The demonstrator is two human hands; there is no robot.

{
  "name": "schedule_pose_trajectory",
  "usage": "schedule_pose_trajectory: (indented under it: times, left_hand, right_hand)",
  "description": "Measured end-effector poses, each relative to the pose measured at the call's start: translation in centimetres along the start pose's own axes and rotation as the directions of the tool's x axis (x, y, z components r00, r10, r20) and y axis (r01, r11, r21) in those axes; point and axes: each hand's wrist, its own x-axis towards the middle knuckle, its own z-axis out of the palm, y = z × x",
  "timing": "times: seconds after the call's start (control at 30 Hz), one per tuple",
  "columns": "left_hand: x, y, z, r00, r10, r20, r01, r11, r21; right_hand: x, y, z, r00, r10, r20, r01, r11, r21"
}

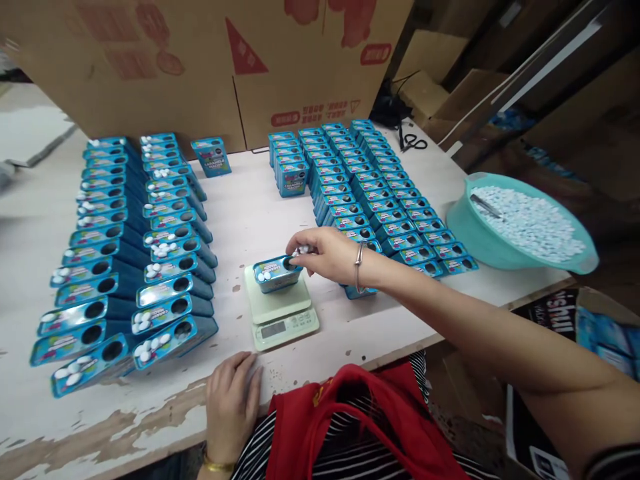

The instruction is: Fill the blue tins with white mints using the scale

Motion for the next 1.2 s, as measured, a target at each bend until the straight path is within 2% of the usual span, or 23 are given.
schedule_pose_trajectory:
  times: [0.13, 0.27, 0.37, 0.43, 0.47, 0.53, 0.6, 0.7, 0.8, 0.87, 0.97, 1.1, 1.2]
  left_hand:
    - [0.0, 0.0, 0.0, 1.000, -0.002, 0.000, 0.002, 1.000, 0.004]
    - [0.0, 0.0, 0.1, 1.000, 0.000, 0.010, 0.000, 1.000, 0.006]
    - [0.0, 0.1, 0.2, 1.000, -0.006, 0.015, 0.006, 1.000, 0.012]
    - [0.0, 0.2, 0.2, 1.000, -0.015, 0.017, 0.014, 1.000, 0.016]
    - [0.0, 0.3, 0.1, 1.000, -0.020, 0.019, 0.019, 1.000, 0.015]
    - [-0.1, 0.4, 0.1, 0.999, -0.028, 0.026, 0.028, 1.000, 0.010]
    - [-0.1, 0.4, 0.0, 0.999, -0.032, 0.031, 0.032, 0.999, 0.002]
    - [0.0, 0.6, -0.1, 0.999, -0.040, 0.034, 0.040, 0.999, 0.000]
    - [0.1, 0.7, 0.0, 0.998, -0.058, 0.040, 0.058, 0.998, 0.006]
    - [0.2, 0.7, 0.0, 0.997, -0.066, 0.041, 0.066, 0.998, 0.008]
    - [0.1, 0.7, 0.0, 0.997, -0.071, 0.044, 0.070, 0.997, 0.014]
    - [0.2, 0.9, -0.2, 0.996, -0.078, 0.039, 0.078, 0.997, -0.011]
    - [1.6, 1.5, -1.0, 0.997, -0.076, -0.018, 0.074, 0.991, -0.110]
  right_hand:
    - [0.2, -0.6, 0.0, 0.994, -0.105, 0.009, 0.104, 0.964, -0.245]
    - [0.3, -0.7, 0.0, 0.991, -0.133, 0.023, 0.134, 0.942, -0.307]
    - [0.1, -0.5, -0.2, 0.992, -0.120, -0.029, 0.115, 0.984, -0.137]
    - [-0.4, -0.2, -0.4, 0.998, -0.056, -0.017, 0.058, 0.987, 0.153]
    - [-0.9, 0.1, -0.5, 1.000, -0.022, 0.011, 0.017, 0.945, 0.326]
    - [-2.2, 0.9, -0.5, 0.995, 0.028, 0.092, -0.079, 0.781, 0.619]
    - [-3.8, 2.0, 0.0, 0.984, 0.080, 0.161, -0.176, 0.603, 0.778]
    - [-6.2, 4.3, 1.7, 0.951, 0.190, 0.245, -0.306, 0.441, 0.844]
    - [-8.2, 6.6, 3.9, 0.913, 0.283, 0.294, -0.387, 0.370, 0.845]
    - [-9.1, 7.8, 5.1, 0.898, 0.306, 0.317, -0.418, 0.363, 0.833]
    - [-9.8, 8.6, 6.2, 0.904, 0.284, 0.319, -0.414, 0.390, 0.823]
    - [-9.9, 8.7, 6.7, 0.920, 0.262, 0.292, -0.377, 0.392, 0.839]
    - [-9.5, 8.5, 7.0, 0.923, 0.255, 0.288, -0.369, 0.374, 0.851]
